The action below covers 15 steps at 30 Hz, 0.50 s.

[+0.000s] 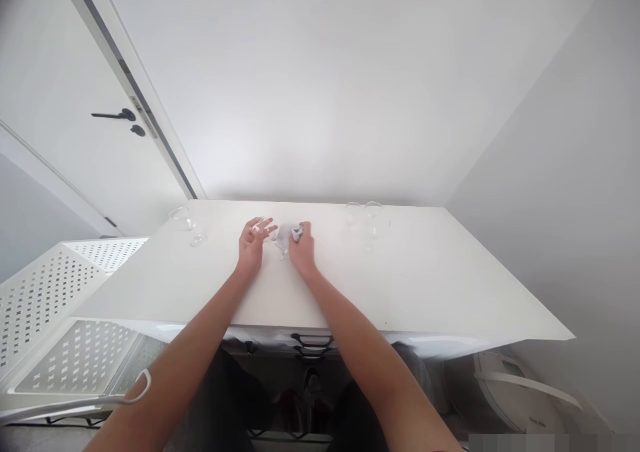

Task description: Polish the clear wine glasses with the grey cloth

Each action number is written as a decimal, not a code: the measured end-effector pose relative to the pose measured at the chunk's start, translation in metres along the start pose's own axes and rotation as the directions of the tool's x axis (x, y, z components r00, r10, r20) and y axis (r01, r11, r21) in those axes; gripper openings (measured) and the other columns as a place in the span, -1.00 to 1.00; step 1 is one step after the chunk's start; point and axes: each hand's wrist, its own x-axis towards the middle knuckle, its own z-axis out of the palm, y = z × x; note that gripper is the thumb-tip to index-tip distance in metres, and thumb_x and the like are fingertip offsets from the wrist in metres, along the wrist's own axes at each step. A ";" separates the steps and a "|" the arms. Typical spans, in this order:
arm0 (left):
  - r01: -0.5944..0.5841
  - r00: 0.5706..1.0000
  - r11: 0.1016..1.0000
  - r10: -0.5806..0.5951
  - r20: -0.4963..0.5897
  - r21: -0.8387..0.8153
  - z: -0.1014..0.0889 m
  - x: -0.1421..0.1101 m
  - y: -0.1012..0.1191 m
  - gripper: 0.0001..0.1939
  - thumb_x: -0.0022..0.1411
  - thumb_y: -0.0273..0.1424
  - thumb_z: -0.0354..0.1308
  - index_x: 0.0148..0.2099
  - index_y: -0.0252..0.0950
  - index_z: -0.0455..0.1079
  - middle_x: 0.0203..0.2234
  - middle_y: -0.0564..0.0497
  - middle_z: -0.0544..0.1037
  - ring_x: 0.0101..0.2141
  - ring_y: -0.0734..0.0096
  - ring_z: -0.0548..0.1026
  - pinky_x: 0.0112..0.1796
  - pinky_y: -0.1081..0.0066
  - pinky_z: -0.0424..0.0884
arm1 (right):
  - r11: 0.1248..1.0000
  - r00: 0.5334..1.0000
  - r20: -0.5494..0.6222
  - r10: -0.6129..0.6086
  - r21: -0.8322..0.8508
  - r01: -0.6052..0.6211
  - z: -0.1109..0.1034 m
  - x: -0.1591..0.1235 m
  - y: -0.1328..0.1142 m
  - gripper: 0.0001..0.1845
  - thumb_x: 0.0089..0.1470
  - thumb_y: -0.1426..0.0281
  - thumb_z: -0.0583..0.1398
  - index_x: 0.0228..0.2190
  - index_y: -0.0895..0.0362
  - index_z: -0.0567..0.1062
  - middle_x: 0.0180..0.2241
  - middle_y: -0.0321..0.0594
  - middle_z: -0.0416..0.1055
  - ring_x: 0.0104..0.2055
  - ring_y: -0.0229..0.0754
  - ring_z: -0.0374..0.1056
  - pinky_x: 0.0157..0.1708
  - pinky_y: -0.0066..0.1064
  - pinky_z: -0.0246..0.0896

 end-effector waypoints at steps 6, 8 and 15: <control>0.034 0.999 0.999 -0.034 0.018 -0.003 0.000 -0.002 0.005 -0.50 0.19 -0.14 0.37 0.12 -0.17 0.40 0.20 -0.22 0.44 0.07 -0.02 0.55 0.07 0.03 0.42 | 0.933 0.860 0.496 0.118 0.240 -0.267 0.010 -0.002 -0.003 -0.65 0.24 0.06 0.01 -0.19 0.03 0.39 -0.30 -0.26 0.36 -0.28 -0.18 0.24 -0.31 -0.40 0.19; 0.045 0.998 0.998 -0.044 0.038 -0.038 -0.002 -0.001 0.007 -0.51 0.20 -0.14 0.37 0.10 -0.18 0.42 0.19 -0.23 0.45 0.09 -0.04 0.53 0.10 0.01 0.41 | 0.898 0.838 0.521 0.163 0.274 -0.345 0.006 0.001 -0.003 -0.55 0.29 0.02 -0.06 -0.18 0.06 0.43 -0.29 -0.21 0.40 -0.22 -0.13 0.28 -0.25 -0.35 0.21; 0.079 0.992 0.990 -0.067 0.105 -0.114 -0.002 -0.003 0.014 -0.54 0.24 -0.13 0.32 0.10 -0.22 0.43 0.21 -0.23 0.44 0.14 -0.11 0.48 0.14 -0.04 0.35 | 0.892 0.653 0.757 0.007 0.291 -0.346 -0.015 0.011 0.000 -0.59 0.12 0.04 0.30 -0.22 0.13 0.53 -0.24 -0.16 0.48 -0.20 -0.13 0.33 -0.19 -0.34 0.22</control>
